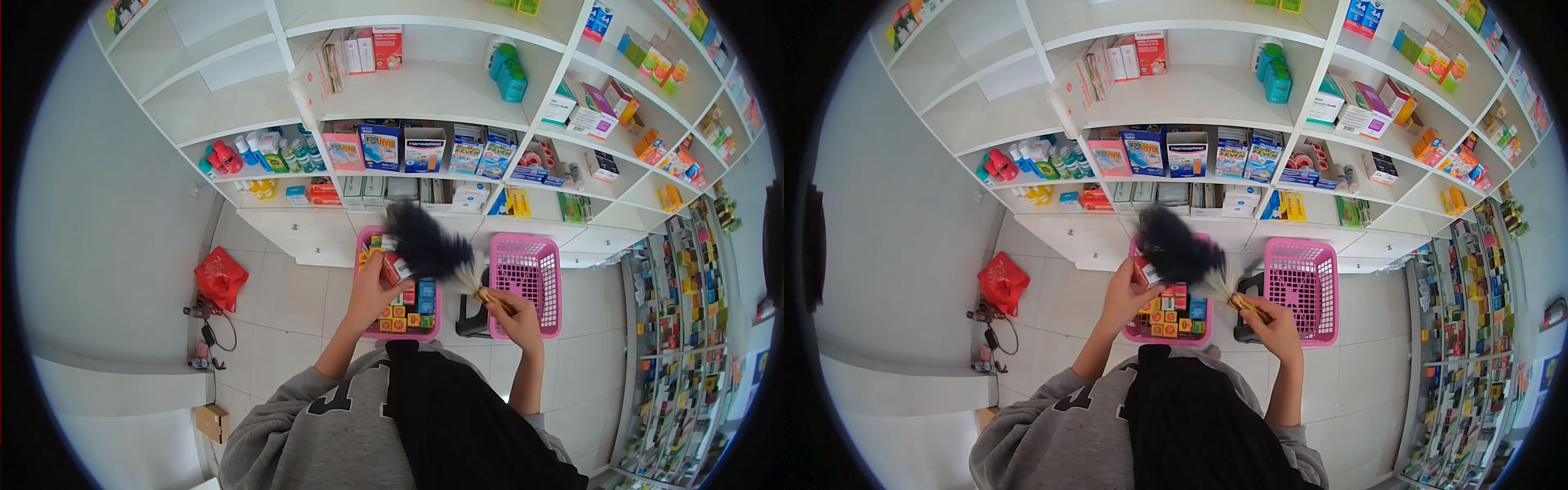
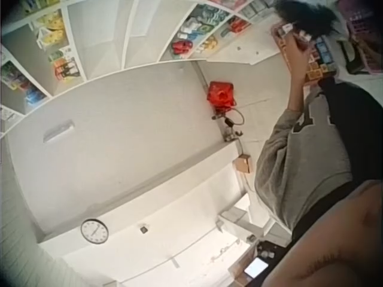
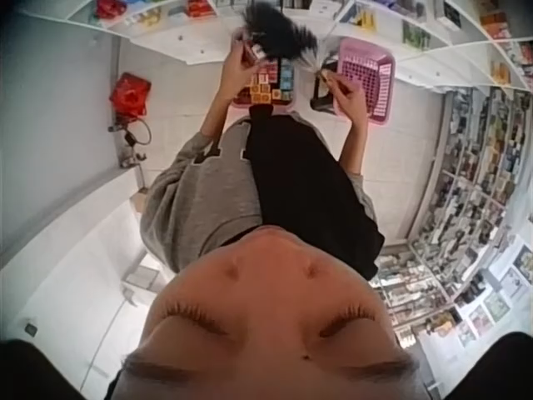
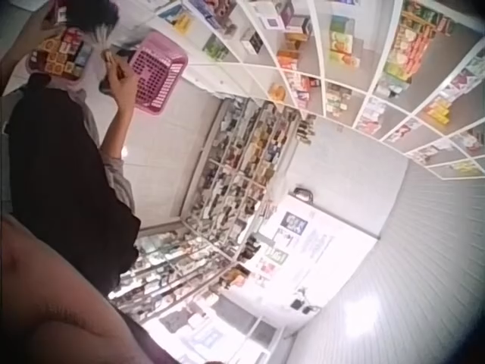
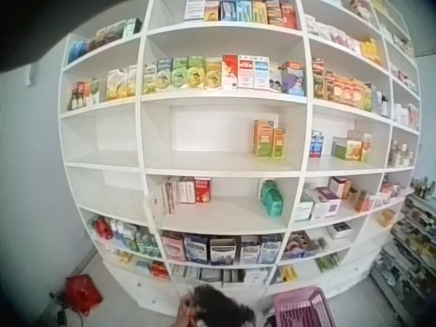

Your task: Dusting various medicine boxes in a pharmacy and returning them to the shelves.

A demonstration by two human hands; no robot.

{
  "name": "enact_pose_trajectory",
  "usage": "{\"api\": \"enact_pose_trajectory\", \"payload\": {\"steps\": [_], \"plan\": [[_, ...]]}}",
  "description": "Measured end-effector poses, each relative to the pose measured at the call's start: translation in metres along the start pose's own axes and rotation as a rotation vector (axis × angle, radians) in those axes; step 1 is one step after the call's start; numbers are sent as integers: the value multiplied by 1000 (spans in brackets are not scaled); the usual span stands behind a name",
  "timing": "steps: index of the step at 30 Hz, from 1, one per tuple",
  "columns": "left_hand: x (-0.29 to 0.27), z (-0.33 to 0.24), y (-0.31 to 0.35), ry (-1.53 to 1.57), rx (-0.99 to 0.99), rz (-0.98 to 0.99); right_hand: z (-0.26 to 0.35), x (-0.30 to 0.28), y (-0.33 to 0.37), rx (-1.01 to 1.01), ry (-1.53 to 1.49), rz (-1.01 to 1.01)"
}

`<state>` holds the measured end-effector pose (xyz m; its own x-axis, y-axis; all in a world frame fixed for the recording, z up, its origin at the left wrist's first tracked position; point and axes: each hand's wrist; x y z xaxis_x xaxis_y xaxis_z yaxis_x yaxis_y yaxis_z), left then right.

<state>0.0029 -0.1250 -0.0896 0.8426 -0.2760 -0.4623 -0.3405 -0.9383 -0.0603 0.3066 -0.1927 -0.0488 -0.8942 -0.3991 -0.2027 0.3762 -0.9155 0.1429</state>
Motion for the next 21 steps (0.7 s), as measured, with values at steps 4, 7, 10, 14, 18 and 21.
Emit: {"api": "enact_pose_trajectory", "payload": {"steps": [4,7,10,14,18,21], "plan": [[-1,-10,-1,-219,309,-154,-6,6,-1,-100,-27,39],[-2,-22,-5,-213,128,-169,-19,14,-5,-17,3,-95],[-5,-29,-9,-254,78,-97,-36,21,-10,-219,-172,-54],[-7,-36,-13,-422,-202,35,-57,25,-10,-173,-179,-143],[-6,-48,-22,-641,185,-154,-74,26,-13,-158,-153,-214],[-9,-57,-31,-733,199,-197,-83,26,-16,-177,-256,-176]]}}
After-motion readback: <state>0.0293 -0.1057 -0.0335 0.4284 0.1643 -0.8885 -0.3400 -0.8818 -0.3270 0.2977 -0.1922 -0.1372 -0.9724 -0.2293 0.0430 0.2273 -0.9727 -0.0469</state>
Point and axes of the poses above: each hand's wrist, its own y-axis away from the middle knuckle, its own x-axis out of the palm, z = x × y, and after that the axes turned 15 degrees about z, right-handed
